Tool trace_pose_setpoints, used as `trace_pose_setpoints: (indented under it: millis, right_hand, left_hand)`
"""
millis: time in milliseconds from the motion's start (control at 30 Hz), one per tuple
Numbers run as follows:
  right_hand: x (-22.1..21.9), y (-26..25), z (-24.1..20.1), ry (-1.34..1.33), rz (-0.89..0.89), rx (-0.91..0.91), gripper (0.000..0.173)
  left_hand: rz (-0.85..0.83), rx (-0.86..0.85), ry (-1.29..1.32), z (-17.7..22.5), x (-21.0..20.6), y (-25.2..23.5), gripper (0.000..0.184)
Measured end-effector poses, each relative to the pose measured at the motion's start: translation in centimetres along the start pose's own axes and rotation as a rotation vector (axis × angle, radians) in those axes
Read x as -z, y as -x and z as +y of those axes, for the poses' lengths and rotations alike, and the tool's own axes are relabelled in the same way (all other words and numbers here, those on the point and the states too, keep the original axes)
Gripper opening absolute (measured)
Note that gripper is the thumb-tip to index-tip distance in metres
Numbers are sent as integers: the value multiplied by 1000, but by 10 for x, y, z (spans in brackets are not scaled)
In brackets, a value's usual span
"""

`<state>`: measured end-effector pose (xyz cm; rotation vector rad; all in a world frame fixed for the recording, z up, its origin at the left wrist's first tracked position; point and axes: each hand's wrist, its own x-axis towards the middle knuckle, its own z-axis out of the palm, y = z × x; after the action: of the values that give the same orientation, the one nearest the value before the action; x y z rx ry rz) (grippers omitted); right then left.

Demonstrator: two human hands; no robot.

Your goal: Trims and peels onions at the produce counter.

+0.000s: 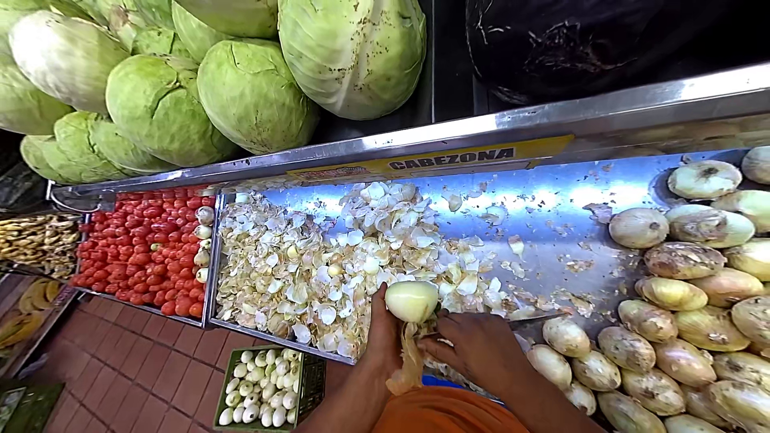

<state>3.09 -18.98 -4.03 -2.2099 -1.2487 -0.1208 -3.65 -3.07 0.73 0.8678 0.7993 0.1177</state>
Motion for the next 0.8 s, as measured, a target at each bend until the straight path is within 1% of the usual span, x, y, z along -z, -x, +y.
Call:
trace_pose_setpoints:
  millis: [33,100,167,200,233,267,300,333,400,433,500,533,567,600,667,700,733,800]
  right_hand:
    - [0,3,-2,3,-26,13,64]
    - [3,6,-4,-5,-97,14,61]
    - [15,6,-2,-91,-228,-23,56]
    - [25,5,0,-157,-314,-63,55]
    - [37,2,2,-232,-415,-127,58]
    - [48,-4,3,-307,-492,-215,64]
    - [56,-9,4,-398,-490,-319,68]
    - [62,-11,6,-515,-427,-437,66]
    - [64,-9,8,-792,-247,-639,56]
    - [65,-7,9,-879,-232,-680,57]
    - [70,-2,9,-880,-354,-670,70]
    - [71,1,7,-857,-420,-650,72]
    - [70,3,3,-840,-453,-647,72]
    - [67,7,-1,-835,-442,-664,71]
    - [57,18,-10,-845,-343,-730,69]
    - [52,25,-17,-842,-279,-774,70]
    - [45,32,-25,-831,-216,-815,70]
    - [33,42,-40,-780,-90,-911,73]
  left_hand:
    - [-19,-1,10,0,5,-3,76]
    - [-73,48,59,0,11,-6,85]
    - [-105,81,50,4,10,-5,91]
    - [-157,84,35,6,13,-3,92]
    - [-225,80,12,8,18,-1,90]
    - [-274,70,-17,11,26,2,84]
    - [-270,61,-51,14,31,7,75]
    - [-257,65,-99,15,35,12,69]
    - [-312,90,-244,13,42,17,74]
    - [-390,111,-298,11,39,15,73]
    - [-555,173,-404,3,28,7,64]
    - [-592,178,-471,0,22,7,62]
    - [-594,169,-525,-3,18,8,61]
    - [-593,151,-575,-4,17,9,63]
    - [-595,98,-696,-6,19,7,72]
    - [-587,79,-756,-7,20,6,72]
    - [-561,68,-817,-10,21,5,68]
    - [-503,45,-945,-16,26,3,51]
